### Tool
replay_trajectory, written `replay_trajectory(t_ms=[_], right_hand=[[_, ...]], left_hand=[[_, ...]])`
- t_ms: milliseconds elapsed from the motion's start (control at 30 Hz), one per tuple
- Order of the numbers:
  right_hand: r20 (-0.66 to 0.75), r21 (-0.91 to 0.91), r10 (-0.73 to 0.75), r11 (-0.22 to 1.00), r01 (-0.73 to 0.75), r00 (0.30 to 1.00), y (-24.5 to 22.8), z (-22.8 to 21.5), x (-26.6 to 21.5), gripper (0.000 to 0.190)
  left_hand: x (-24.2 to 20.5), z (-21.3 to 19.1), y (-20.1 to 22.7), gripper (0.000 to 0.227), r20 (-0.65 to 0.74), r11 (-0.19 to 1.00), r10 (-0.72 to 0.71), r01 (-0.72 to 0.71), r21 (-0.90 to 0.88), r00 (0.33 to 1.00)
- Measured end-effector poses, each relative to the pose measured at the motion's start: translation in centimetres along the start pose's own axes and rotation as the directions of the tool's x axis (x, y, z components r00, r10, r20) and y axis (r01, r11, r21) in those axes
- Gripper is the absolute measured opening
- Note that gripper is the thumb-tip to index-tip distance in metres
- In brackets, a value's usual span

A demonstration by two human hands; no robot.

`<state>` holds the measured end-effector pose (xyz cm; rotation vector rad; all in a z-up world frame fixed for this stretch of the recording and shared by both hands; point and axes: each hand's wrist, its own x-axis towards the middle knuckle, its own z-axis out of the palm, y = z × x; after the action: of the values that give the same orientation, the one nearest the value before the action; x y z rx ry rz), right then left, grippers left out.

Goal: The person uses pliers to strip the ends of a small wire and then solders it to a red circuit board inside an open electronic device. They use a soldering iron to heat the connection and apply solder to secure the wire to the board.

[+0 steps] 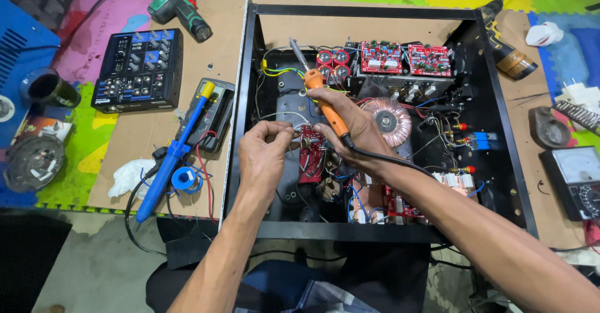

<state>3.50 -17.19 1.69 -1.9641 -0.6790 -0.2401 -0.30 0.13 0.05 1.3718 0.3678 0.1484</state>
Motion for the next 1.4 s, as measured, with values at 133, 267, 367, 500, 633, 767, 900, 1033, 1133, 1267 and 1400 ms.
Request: replay_trajectory(t_ms=[133, 267, 367, 500, 633, 767, 900, 1033, 1133, 1267, 1400], right_hand=[[-0.009, 0.094, 0.063, 0.994, -0.062, 0.998, 0.5, 0.7, -0.3, 0.052], [-0.034, 0.135, 0.093, 0.987, -0.088, 0.995, -0.2, 0.7, -0.3, 0.050], [-0.053, 0.108, 0.112, 0.989, -0.106, 0.992, -0.9, 0.9, -0.6, 0.050], [-0.080, 0.148, 0.091, 0.986, -0.079, 0.993, -0.3, 1.2, -0.8, 0.048], [-0.101, 0.159, 0.063, 0.986, -0.046, 0.993, -0.5, 1.2, -0.8, 0.047], [-0.112, 0.163, 0.044, 0.986, -0.025, 0.993, -0.4, 1.1, -0.9, 0.047], [-0.117, 0.188, 0.035, 0.982, -0.013, 0.993, 0.1, 1.4, -1.0, 0.048], [-0.135, 0.181, 0.002, 0.983, 0.023, 0.991, 0.2, 1.4, -1.1, 0.047], [-0.137, 0.176, -0.001, 0.984, 0.025, 0.991, 0.3, 1.3, -1.1, 0.046], [-0.131, 0.200, 0.004, 0.980, 0.022, 0.991, 0.6, 1.4, -1.1, 0.046], [-0.099, 0.230, 0.018, 0.973, 0.005, 0.995, 0.3, 0.9, -1.0, 0.046]], left_hand=[[-0.1, -0.1, 0.3, 0.011, 0.003, 1.000, -0.011, 0.011, -0.004, 1.000], [-0.7, -0.1, 0.6, 0.014, 0.000, 0.997, -0.039, 0.039, -0.073, 0.999], [-1.2, -0.3, 1.3, 0.015, -0.064, 0.999, 0.013, -0.011, 0.036, 0.998], [-1.7, -1.0, 1.2, 0.010, -0.064, 0.858, 0.317, -0.258, 0.443, 0.946], [-1.9, -1.1, 1.2, 0.013, 0.037, 0.714, 0.472, -0.407, 0.570, 0.881], [-3.6, -0.7, 2.2, 0.016, 0.101, 0.558, 0.600, -0.506, 0.657, 0.793], [-3.8, -0.7, 1.7, 0.010, 0.041, 0.613, 0.543, -0.429, 0.663, 0.838], [-3.0, -1.4, 1.7, 0.009, -0.019, 0.853, 0.274, -0.234, 0.467, 0.962], [-2.7, -1.2, 0.8, 0.014, -0.011, 0.962, 0.086, -0.081, 0.260, 0.996], [-2.8, -0.7, 1.0, 0.018, -0.014, 0.996, -0.039, 0.040, 0.074, 0.999], [-2.7, -0.6, 1.0, 0.016, -0.010, 0.995, -0.022, 0.023, 0.096, 1.000]])
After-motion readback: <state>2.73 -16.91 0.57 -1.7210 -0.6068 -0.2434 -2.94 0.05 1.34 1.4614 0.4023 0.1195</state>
